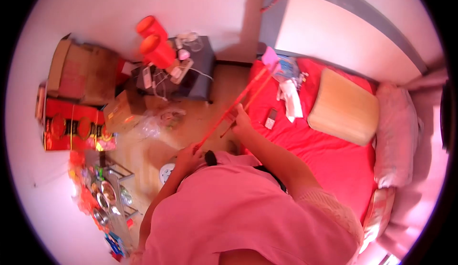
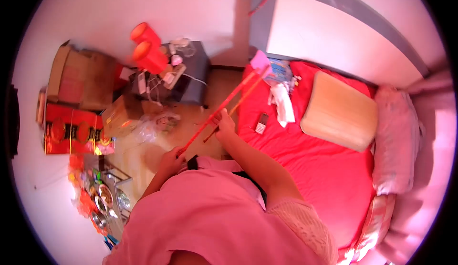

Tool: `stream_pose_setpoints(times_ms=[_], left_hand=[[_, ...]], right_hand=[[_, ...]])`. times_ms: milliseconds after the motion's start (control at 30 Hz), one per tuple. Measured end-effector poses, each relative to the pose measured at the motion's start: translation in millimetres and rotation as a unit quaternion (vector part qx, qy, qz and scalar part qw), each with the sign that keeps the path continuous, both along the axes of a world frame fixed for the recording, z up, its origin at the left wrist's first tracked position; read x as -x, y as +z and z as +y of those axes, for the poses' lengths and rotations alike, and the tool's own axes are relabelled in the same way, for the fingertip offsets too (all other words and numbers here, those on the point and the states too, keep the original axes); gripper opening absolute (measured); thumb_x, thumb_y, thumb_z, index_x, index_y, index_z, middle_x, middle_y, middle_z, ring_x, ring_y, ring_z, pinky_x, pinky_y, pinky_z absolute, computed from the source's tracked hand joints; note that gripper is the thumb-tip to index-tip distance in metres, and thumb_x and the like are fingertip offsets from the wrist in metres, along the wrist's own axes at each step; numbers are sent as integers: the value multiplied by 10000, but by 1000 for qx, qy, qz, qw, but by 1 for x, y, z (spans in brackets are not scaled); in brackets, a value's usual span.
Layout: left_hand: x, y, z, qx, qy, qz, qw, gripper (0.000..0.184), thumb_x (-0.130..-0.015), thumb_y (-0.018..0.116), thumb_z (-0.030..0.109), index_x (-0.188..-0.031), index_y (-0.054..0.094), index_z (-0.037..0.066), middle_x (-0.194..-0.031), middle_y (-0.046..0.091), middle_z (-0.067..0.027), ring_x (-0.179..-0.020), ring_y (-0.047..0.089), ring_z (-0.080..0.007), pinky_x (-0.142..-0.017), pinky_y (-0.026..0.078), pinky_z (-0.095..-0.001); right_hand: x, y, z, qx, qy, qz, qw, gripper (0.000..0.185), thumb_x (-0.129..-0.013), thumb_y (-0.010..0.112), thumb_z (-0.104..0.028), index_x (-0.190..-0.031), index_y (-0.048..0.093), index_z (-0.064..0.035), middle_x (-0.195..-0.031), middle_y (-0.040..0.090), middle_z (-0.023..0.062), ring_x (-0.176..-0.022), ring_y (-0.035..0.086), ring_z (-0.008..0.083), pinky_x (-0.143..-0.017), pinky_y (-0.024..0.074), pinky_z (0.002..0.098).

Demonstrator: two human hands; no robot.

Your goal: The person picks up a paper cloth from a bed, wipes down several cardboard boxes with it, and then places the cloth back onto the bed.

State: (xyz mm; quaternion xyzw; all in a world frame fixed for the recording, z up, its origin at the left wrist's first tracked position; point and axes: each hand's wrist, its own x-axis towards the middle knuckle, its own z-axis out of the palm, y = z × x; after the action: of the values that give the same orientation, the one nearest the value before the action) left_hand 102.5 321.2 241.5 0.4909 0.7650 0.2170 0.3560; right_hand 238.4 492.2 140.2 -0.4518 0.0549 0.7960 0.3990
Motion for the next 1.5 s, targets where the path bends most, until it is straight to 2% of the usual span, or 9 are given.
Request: stream_pose_setpoints(times_ms=[400,700,800,867,1000,1100,1167,1267,1500], left_hand=[[-6,-2,-6,-24,0,-34,999,244,-780,529,204,-978,538,63,-804,577,-152,-748,568,-293,-648,445,-358],[29,-22,-46,-12,10,32,999,261,-769,528,176,-987,534,31,-866,556,-142,-787,557,-283,-712,449,-341],[40,-15,-58,-32,51,-8,998,256,-776,515,158,-998,535,33,-887,561,-137,-778,557,-279,-703,449,-345],[39,38,-45,-93,92,-65,989,257,-783,503,152,-1007,534,29,-899,564,-135,-767,559,-274,-690,450,-346],[29,190,-17,-336,-95,-4,937,244,-812,466,176,-1033,542,108,-852,552,-123,-794,539,-207,-780,395,-346],[16,245,-21,-490,-158,18,857,237,-791,476,168,-1007,549,102,-840,554,-116,-775,538,-203,-752,394,-335],[11,258,-21,-531,-145,11,835,233,-777,483,162,-990,553,98,-832,555,-111,-762,537,-201,-734,393,-328],[11,260,-24,-558,-115,6,822,227,-755,493,154,-963,560,92,-820,557,-104,-743,535,-196,-706,392,-318],[20,263,-28,-581,-71,3,811,213,-706,516,135,-902,576,79,-792,561,-86,-698,532,-187,-641,389,-294]], right_hand=[[16,38,-31,12,66,-12,998,168,-865,455,-199,-767,440,-63,-656,453,53,-658,494,202,-635,453,371],[-27,74,5,-213,-52,-172,960,167,-836,462,-207,-799,420,-50,-616,508,82,-564,536,215,-549,467,345],[-53,70,19,-310,-61,-270,910,212,-851,435,-258,-800,418,-52,-597,516,79,-540,521,196,-513,441,326],[-60,96,20,-351,-29,-372,859,230,-859,436,-270,-775,423,-57,-588,513,72,-523,505,168,-494,432,308],[-86,82,36,-477,-21,-425,769,201,-871,457,-190,-726,451,-52,-574,461,21,-473,441,100,-465,390,235],[-94,80,36,-496,76,-500,706,176,-858,478,-178,-772,482,-25,-592,451,3,-508,415,81,-474,369,234],[-96,74,30,-534,143,-571,606,199,-839,507,-183,-895,539,6,-649,482,-6,-563,426,77,-497,368,235],[-95,64,10,-509,278,-619,530,175,-815,540,-165,-765,503,-2,-556,399,99,-511,385,139,-471,334,290],[-80,10,-33,-494,473,-553,476,245,-818,525,-254,-896,543,-22,-715,564,165,-664,571,298,-568,434,360]])
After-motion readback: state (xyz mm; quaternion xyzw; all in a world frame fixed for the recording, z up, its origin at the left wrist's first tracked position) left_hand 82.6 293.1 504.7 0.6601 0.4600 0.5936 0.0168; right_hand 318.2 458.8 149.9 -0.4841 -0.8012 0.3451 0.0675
